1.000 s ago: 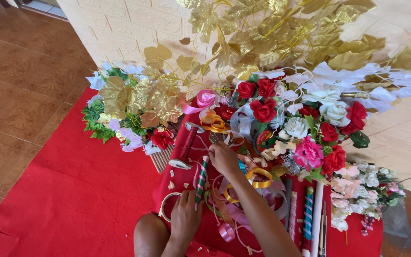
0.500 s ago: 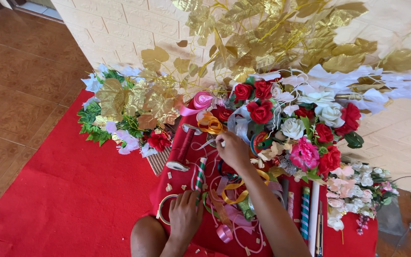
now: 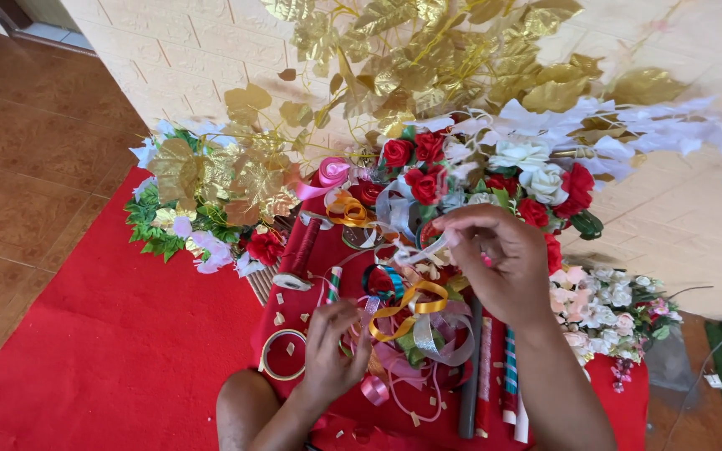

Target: The person wraps ribbon and tape around the base of floral stems and rods to prepare them for an arrangement.

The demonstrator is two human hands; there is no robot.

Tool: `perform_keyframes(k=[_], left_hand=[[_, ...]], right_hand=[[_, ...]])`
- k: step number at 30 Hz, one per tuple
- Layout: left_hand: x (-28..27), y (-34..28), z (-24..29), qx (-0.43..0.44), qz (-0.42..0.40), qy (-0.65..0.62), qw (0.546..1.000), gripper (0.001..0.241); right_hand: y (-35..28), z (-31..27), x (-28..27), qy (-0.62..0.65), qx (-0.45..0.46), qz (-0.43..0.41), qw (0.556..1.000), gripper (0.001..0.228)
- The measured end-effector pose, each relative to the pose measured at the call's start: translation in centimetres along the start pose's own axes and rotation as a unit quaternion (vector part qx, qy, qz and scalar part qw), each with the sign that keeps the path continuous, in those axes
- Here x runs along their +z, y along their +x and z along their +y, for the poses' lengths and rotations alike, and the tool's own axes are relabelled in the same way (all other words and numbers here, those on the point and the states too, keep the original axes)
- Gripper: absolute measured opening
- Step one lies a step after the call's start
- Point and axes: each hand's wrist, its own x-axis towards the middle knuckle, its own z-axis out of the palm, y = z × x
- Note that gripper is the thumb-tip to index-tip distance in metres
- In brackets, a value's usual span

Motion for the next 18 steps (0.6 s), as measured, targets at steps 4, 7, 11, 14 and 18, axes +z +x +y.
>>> perform_keyframes(k=[4, 7, 11, 14, 18], left_hand=[[0.6, 7.7, 3.2, -0.033, -0.012, -0.042, 0.999, 0.068], [1.1, 11.3, 5.1, -0.052, -0.111, -0.203, 0.971, 0.061], [2.6, 11.3, 5.5, -0.130, -0.169, -0.384, 0.898, 0.007], [2.5, 10.6, 5.3, -0.151, -0.210, -0.444, 0.858, 0.011], [1.5, 9.3, 3.8, -0.173, -0.239, -0.443, 0.847, 0.015]], right_hand=[[-1.2, -1.5, -0.9, -0.114, -0.045, -0.020, 0.992, 0.008], [-1.8, -1.6, -1.1, -0.108, -0.076, 0.022, 0.991, 0.009], [-3.1, -1.3, -2.1, -0.175, -0.106, 0.012, 0.979, 0.012], [-4.2, -0.6, -3.2, -0.207, -0.129, 0.018, 0.970, 0.013], [-6.6, 1.4, -5.6, -0.325, -0.151, 0.034, 0.933, 0.012]])
